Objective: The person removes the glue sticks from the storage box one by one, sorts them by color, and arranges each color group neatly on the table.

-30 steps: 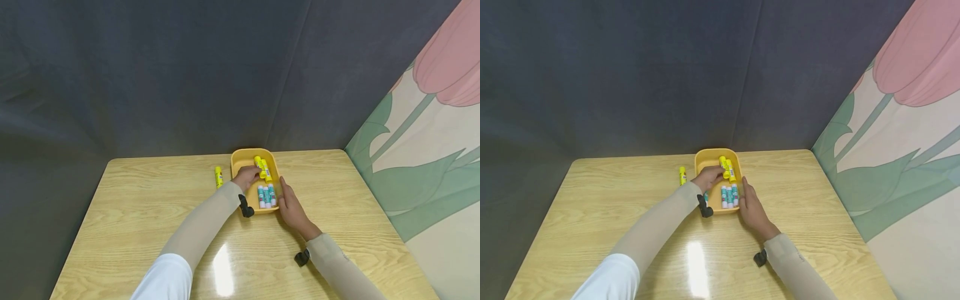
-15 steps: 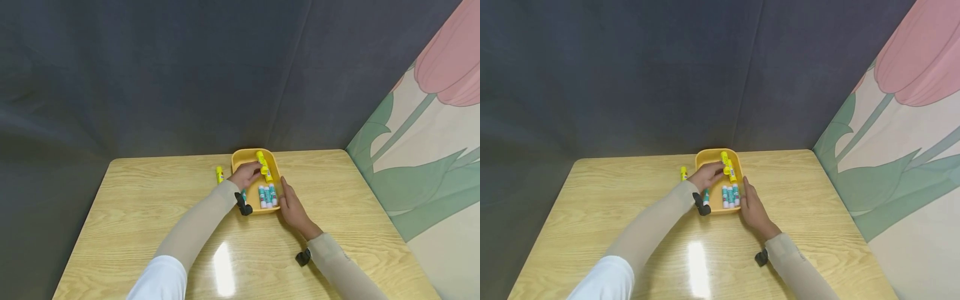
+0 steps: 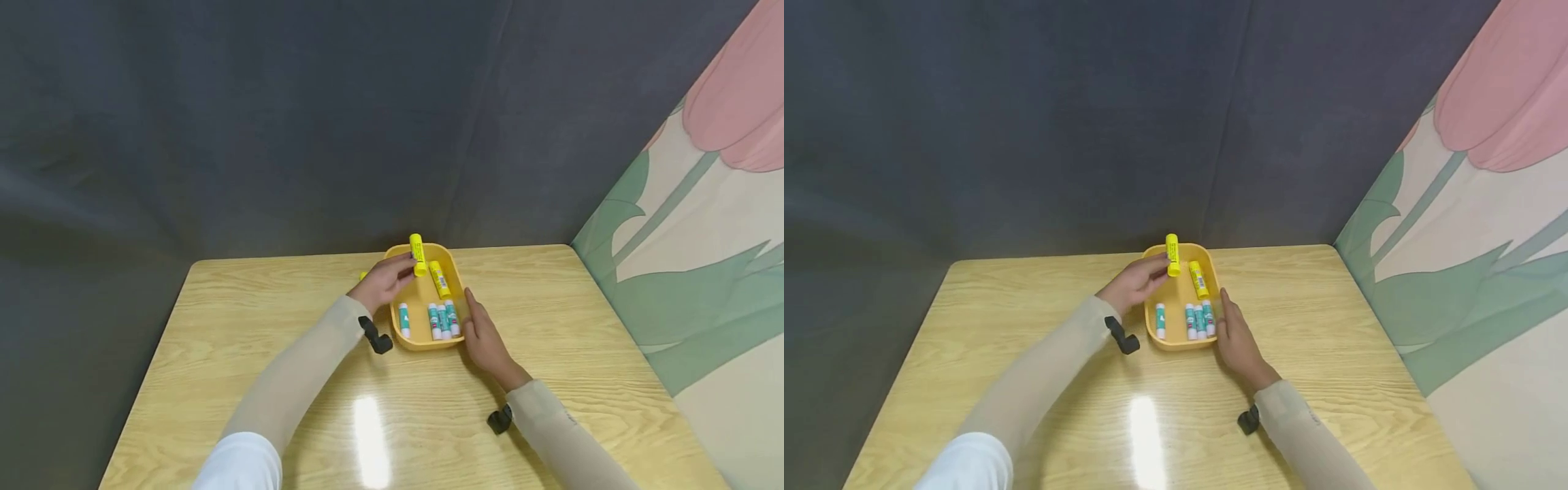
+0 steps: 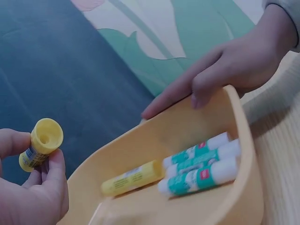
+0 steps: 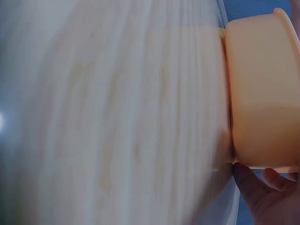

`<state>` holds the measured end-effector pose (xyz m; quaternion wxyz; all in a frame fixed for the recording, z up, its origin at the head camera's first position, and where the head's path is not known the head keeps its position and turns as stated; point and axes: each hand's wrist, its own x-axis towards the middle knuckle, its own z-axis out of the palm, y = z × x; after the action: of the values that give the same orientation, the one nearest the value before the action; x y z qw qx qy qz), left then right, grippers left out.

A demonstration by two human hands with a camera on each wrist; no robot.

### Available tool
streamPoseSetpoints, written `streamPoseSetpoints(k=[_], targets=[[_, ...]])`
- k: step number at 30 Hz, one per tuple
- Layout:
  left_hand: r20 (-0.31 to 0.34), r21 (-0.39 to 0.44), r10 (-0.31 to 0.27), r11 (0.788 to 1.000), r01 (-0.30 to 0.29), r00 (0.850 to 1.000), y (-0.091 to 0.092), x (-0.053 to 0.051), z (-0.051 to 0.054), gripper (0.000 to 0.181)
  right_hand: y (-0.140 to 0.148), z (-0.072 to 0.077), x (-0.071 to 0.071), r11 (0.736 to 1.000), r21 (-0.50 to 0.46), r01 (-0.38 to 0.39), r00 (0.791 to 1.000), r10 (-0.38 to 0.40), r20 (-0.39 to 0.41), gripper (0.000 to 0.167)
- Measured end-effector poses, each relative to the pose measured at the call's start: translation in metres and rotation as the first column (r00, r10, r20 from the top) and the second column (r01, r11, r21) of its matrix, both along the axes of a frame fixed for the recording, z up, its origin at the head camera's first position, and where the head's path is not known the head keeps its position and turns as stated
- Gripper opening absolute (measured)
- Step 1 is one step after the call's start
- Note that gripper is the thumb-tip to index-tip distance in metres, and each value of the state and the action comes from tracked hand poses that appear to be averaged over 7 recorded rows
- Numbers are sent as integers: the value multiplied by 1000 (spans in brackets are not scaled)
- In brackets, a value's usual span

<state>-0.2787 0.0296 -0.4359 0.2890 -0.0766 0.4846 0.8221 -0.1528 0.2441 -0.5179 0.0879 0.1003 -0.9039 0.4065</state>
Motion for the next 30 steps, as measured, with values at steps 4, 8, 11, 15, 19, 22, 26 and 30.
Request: streamPoseSetpoints(k=[4, 8, 11, 15, 19, 22, 26, 30], targets=[[-10, 33, 21, 999, -20, 1000, -21, -3, 3, 46, 1, -1, -2, 1000, -8, 7, 1000, -7, -20, 56], [-7, 39, 31, 999, -30, 1000, -51, 0, 4, 46, 0, -5, -4, 1000, -3, 20, 1000, -20, 1, 56], [-25, 26, 35, 999, -34, 999, -79, 4, 3, 47, -1, -5, -4, 1000, -12, 28, 999, -27, 24, 57], [-21, -4, 75, 997, -75, 997, -113, 9, -4, 48, 0, -3, -5, 999, -19, 29, 999, -28, 42, 57], [-24, -95, 87, 992, -88, 996, -135, 13, -13, 49, 4, -3, -7, 1000, -9, 27, 999, -26, 37, 56], [-39, -179, 56, 982, -62, 998, -141, 14, -19, 51, 6, -4, -8, 999, -6, 38, 999, -38, 14, 56], [-46, -268, 44, 962, -55, 998, -142, 13, -26, 52, 6, -6, -8, 999, -11, 38, 999, -38, -2, 56], [-47, -338, 47, 939, -61, 998, -140, 13, -33, 51, 3, -7, -8, 999, -18, 36, 999, -36, 9, 57]])
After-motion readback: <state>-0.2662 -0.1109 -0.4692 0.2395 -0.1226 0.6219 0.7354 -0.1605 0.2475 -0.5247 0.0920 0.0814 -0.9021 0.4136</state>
